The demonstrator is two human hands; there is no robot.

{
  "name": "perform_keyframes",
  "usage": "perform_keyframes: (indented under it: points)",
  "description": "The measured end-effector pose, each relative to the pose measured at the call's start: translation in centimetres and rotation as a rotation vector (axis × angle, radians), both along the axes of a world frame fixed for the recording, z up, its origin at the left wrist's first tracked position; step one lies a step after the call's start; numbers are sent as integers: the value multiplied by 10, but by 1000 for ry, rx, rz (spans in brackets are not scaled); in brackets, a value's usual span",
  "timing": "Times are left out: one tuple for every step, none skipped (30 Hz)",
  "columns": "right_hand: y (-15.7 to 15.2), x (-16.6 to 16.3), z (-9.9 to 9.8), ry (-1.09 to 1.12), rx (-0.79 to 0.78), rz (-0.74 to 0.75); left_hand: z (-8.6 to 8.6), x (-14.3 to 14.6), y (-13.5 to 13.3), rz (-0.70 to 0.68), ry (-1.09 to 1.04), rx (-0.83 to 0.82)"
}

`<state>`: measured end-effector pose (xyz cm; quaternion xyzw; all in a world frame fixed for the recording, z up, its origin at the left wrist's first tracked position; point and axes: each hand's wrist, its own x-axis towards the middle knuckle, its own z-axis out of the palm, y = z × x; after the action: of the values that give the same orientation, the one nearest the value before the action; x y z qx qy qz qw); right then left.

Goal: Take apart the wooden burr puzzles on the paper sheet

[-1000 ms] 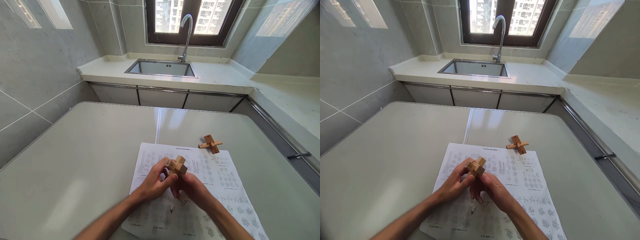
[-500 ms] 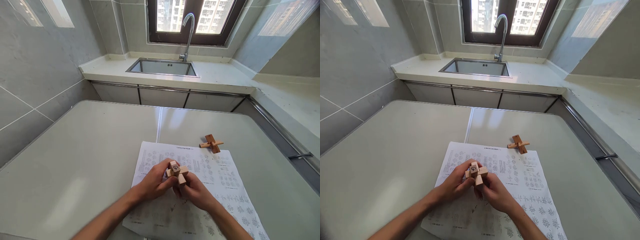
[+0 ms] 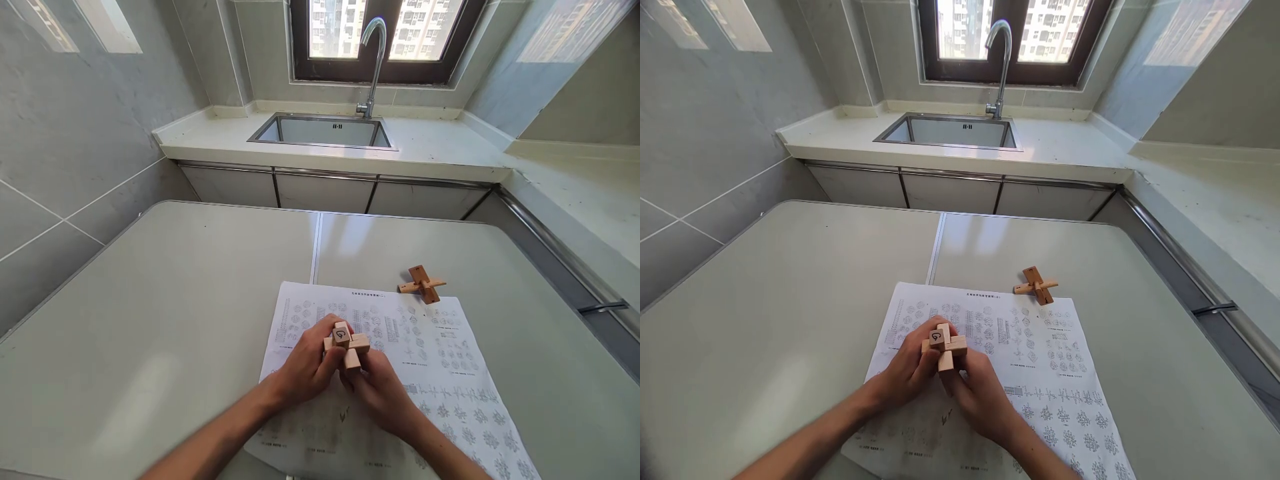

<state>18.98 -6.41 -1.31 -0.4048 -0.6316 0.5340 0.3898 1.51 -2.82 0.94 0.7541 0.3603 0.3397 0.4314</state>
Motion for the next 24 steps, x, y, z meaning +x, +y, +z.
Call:
perform_keyframes:
  points:
    - [-1,-1,-1,-20,13,-31,1,0,0,-1,6,-3]
    - [-2,-2,-2,-40,25,-57,1,1,0,-5,9,-3]
    - [-3,-3,-2,-57,38,-81,1,1,1,-9,9,-3]
    - [-4,-3,-2,-71,53,-100,1,1,1,-13,5,-3]
    - [-4,-4,-2,-82,69,-118,0,1,1,-12,1,-5]
    - [-5,-5,-2,-91,83,-133,0,2,1,-9,-3,-8]
    - [-5,-5,-3,-98,93,-147,-1,2,2,-3,-4,-13]
    - [-5,-5,-3,-104,100,-160,-1,2,2,4,-4,-17]
    - [-6,-6,-3,-110,105,-169,-2,2,2,10,-4,-20]
    - [-6,-6,-3,-115,105,-174,-2,2,2,11,-3,-22]
    - [-7,-7,-3,-120,102,-176,-2,2,2,10,-4,-24]
    - [-8,-7,-4,-125,98,-176,-2,2,2,7,-4,-27]
    - [-8,-8,-4,-129,96,-180,-2,2,2,4,-3,-31]
    - [-9,-8,-4,-133,96,-190,-2,3,1,3,-2,-34]
    - [-9,-9,-5,-135,95,-203,-2,3,1,5,-2,-38]
    - [-9,-10,-6,-134,96,-214,-3,3,1,10,-5,-39]
    - [-9,-10,-7,-131,95,-222,-3,3,1,15,-10,-38]
    - [-9,-10,-8,-125,88,-223,-4,3,1,19,-15,-37]
    - [-8,-10,-10,-116,77,-217,-5,2,1,19,-19,-37]
    - [-7,-9,-11,-105,64,-202,-5,1,2,14,-21,-36]
    - [-5,-8,-13,-95,54,-184,-5,0,2,0,-22,-33]
    - [-4,-7,-14,-85,48,-166,-5,-1,3,-16,-23,-26]
    - [-3,-6,-14,-77,45,-145,-5,-3,4,-31,-26,-17]
    - [-1,-5,-14,-70,45,-121,-4,-4,5,-47,-33,-5]
